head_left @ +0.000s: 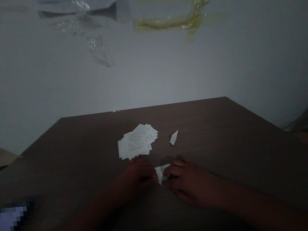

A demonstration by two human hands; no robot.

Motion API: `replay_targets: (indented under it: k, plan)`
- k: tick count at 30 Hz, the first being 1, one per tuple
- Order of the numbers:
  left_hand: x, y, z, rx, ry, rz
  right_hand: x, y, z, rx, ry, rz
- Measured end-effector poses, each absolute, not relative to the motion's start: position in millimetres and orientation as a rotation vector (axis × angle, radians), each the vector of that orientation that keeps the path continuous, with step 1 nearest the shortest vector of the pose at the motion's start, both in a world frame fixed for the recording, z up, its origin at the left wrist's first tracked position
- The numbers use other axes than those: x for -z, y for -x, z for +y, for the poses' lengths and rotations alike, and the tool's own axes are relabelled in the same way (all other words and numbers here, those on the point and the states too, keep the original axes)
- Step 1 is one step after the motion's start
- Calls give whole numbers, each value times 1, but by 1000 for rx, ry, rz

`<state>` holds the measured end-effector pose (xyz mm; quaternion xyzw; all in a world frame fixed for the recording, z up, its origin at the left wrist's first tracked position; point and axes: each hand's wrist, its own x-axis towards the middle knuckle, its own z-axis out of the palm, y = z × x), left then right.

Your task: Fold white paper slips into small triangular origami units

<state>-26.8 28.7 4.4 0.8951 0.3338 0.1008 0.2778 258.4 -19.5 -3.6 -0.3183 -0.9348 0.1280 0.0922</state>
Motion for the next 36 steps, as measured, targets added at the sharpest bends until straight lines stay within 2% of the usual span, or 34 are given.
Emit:
replay_targets:
  k: [8, 19, 29, 36]
  plan:
    - [24, 25, 26, -387, -2261, 1166, 8, -260, -19, -300, 854, -2810]
    - [25, 20, 25, -376, -2277, 1195, 5, -260, -23, -253, 853, -2827]
    - [34, 23, 25, -418, -2287, 1204, 7, -261, -19, -470, 867, -2747]
    - [16, 14, 22, -334, -2293, 1209, 7, -262, -19, -521, 859, -2716]
